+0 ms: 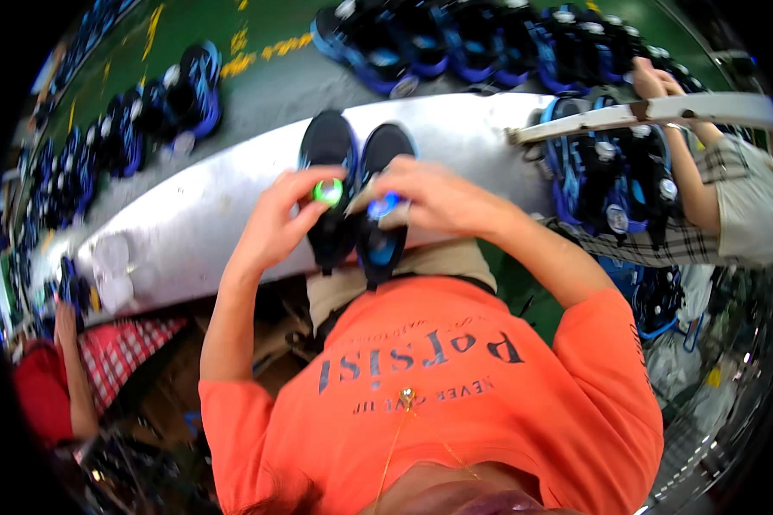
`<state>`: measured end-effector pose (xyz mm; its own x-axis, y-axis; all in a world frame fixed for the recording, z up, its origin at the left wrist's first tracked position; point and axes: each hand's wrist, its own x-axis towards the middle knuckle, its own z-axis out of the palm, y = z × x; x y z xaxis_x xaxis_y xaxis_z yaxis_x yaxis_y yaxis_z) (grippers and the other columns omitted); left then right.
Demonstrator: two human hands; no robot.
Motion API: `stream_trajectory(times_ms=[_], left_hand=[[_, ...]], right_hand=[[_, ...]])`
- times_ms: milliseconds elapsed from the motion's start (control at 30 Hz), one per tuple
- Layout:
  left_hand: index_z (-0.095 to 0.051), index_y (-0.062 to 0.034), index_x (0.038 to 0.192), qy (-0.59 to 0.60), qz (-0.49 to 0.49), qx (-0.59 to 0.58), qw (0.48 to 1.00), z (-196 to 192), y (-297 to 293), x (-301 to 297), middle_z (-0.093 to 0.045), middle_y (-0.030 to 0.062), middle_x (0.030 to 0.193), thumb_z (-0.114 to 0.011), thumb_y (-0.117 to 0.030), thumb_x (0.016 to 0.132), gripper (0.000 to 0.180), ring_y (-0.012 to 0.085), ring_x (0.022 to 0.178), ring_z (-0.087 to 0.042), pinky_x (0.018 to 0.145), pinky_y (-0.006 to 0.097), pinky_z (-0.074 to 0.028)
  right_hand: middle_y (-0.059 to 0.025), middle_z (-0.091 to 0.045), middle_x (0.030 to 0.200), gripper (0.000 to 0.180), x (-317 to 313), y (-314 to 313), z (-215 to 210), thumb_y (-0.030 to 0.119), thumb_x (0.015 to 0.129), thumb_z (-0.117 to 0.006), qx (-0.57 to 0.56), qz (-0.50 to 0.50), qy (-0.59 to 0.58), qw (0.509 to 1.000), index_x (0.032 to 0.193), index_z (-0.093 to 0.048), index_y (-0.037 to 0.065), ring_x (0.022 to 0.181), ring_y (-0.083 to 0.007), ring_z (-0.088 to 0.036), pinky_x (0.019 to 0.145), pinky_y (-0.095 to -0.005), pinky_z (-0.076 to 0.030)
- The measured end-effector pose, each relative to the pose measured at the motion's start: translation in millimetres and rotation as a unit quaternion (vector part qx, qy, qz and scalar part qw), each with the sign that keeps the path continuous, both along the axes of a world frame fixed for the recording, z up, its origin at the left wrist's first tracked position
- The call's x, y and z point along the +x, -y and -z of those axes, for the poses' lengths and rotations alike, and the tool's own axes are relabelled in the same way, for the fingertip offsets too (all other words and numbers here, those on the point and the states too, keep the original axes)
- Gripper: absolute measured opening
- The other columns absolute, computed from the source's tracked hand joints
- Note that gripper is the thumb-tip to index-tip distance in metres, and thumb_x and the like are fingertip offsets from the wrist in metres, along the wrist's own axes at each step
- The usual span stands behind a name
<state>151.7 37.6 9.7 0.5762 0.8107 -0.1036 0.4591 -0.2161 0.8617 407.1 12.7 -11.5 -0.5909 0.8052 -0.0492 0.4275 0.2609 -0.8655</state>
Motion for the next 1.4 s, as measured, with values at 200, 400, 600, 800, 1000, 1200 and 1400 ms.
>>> stream_trajectory(times_ms=[200, 400, 600, 800, 1000, 1200, 1400], left_hand=[[-0.063, 0.0, 0.097, 0.075, -0.163, -0.148, 0.972, -15.9, 68.5, 27.3, -0.066, 0.0083, 0.089, -0.061, -0.01, 0.09, 0.012, 0.0158, 0.07, -0.062, 0.067, 0.027, -0.05], [-0.057, 0.0037, 0.115, 0.21, -0.243, -0.458, 0.829, 16.4, 89.6, 54.7, -0.064, 0.0132, 0.105, -0.049, -0.018, 0.1, 0.027, 0.0176, 0.085, -0.066, 0.075, 0.03, -0.054], [-0.057, 0.0035, 0.117, 0.281, -0.272, -0.467, 0.793, 28.6, 94.4, 71.8, -0.064, 0.013, 0.11, -0.047, -0.016, 0.1, 0.027, 0.0216, 0.099, -0.065, 0.082, 0.032, -0.054], [-0.057, 0.0042, 0.119, 0.295, -0.281, -0.462, 0.788, 30.0, 95.2, 74.3, -0.063, 0.0131, 0.113, -0.047, -0.014, 0.1, 0.028, 0.0224, 0.102, -0.064, 0.086, 0.034, -0.054], [-0.056, 0.0044, 0.12, 0.31, -0.285, -0.466, 0.778, 28.0, 97.4, 78.1, -0.063, 0.0134, 0.115, -0.046, -0.015, 0.1, 0.029, 0.0233, 0.105, -0.063, 0.087, 0.034, -0.054], [-0.056, 0.005, 0.12, 0.303, -0.289, -0.474, 0.775, 27.0, 97.6, 80.9, -0.062, 0.0136, 0.115, -0.045, -0.014, 0.1, 0.029, 0.0236, 0.107, -0.063, 0.088, 0.034, -0.054], [-0.054, 0.0051, 0.121, 0.309, -0.287, -0.478, 0.77, 26.9, 95.4, 81.8, -0.062, 0.0136, 0.115, -0.045, -0.014, 0.101, 0.03, 0.0235, 0.107, -0.063, 0.087, 0.033, -0.054]], right_hand=[[-0.0088, -0.058, 0.08, 0.03, 3.5, 5.7, -4.1, 0.025, 0.078, -0.075, 0.04, 0.037, 0.034, 0.998, 0.103, -0.068, 0.011, 0.071, -0.0246, -0.057, 0.064, -0.0354, -0.047], [-0.0065, -0.049, 0.079, 0.039, 1.0, 11.2, 2.2, 0.017, 0.079, -0.073, 0.038, 0.039, 0.085, 0.995, 0.117, -0.066, 0.015, 0.075, -0.0206, -0.051, 0.067, -0.0301, -0.045], [-0.0097, -0.056, 0.081, 0.033, 6.1, 8.1, 4.3, 0.025, 0.079, -0.072, 0.015, 0.028, 0.042, 0.999, 0.109, -0.066, 0.014, 0.077, -0.0286, -0.059, 0.066, -0.0378, -0.047], [-0.0089, -0.056, 0.081, 0.035, 4.5, 11.2, 6.9, 0.026, 0.076, -0.073, 0.045, 0.051, 0.035, 0.997, 0.109, -0.066, 0.014, 0.072, -0.0274, -0.059, 0.063, -0.0366, -0.048], [-0.008, -0.055, 0.081, 0.033, -1.1, 22.4, 12.6, 0.029, 0.078, -0.073, 0.037, 0.104, 0.031, 0.993, 0.108, -0.068, 0.017, 0.071, -0.0267, -0.059, 0.063, -0.0357, -0.048], [-0.0073, -0.057, 0.084, 0.032, 13.3, 8.6, 8.1, 0.028, 0.078, -0.073, 0.002, 0.008, 0.005, 1.0, 0.108, -0.067, 0.016, 0.071, -0.0267, -0.06, 0.062, -0.0356, -0.049], [-0.0091, -0.054, 0.084, 0.033, 1.2, 27.6, 12.5, 0.024, 0.079, -0.072, 0.015, 0.128, 0.029, 0.991, 0.11, -0.067, 0.016, 0.075, -0.0266, -0.059, 0.065, -0.0359, -0.049]])
